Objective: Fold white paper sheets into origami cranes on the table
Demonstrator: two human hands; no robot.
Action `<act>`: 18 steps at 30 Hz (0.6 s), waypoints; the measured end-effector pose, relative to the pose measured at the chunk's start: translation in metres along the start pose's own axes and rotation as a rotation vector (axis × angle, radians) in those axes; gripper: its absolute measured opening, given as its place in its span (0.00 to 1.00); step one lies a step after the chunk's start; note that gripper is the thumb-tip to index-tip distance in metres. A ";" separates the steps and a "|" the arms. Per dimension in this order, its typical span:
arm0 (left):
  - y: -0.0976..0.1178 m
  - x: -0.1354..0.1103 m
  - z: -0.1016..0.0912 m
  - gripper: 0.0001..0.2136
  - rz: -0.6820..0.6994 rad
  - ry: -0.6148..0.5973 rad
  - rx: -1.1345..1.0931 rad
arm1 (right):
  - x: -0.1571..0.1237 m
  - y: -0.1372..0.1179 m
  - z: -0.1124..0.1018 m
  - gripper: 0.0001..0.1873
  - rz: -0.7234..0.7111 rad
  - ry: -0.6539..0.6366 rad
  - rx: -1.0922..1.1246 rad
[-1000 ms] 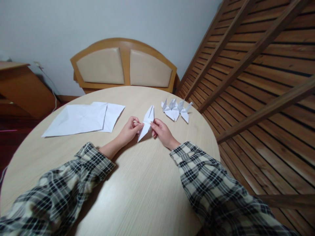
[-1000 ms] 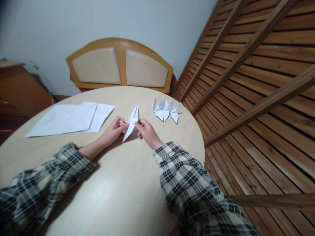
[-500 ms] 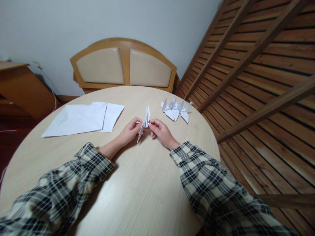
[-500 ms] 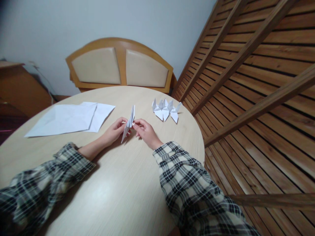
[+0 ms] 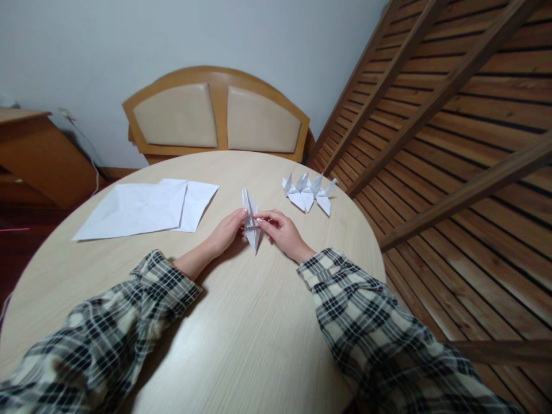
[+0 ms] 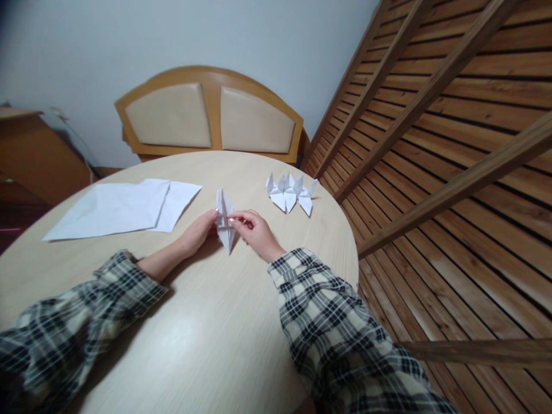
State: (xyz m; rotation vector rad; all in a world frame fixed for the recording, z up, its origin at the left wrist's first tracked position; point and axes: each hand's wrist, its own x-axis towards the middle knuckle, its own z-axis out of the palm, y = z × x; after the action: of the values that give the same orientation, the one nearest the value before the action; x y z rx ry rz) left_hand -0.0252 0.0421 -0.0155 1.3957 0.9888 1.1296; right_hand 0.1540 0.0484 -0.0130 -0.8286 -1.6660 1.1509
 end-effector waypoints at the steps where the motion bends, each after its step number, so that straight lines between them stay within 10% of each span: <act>1: 0.001 0.000 0.000 0.16 0.032 0.008 0.040 | 0.000 0.000 0.000 0.11 -0.008 0.002 -0.023; 18: 0.008 -0.004 0.004 0.12 0.062 -0.048 0.086 | 0.003 0.010 0.002 0.17 0.016 0.051 0.021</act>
State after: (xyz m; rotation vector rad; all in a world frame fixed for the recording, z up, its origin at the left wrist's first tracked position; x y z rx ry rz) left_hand -0.0223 0.0363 -0.0080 1.5244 0.9755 1.1053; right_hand 0.1516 0.0539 -0.0213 -0.8524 -1.6062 1.1471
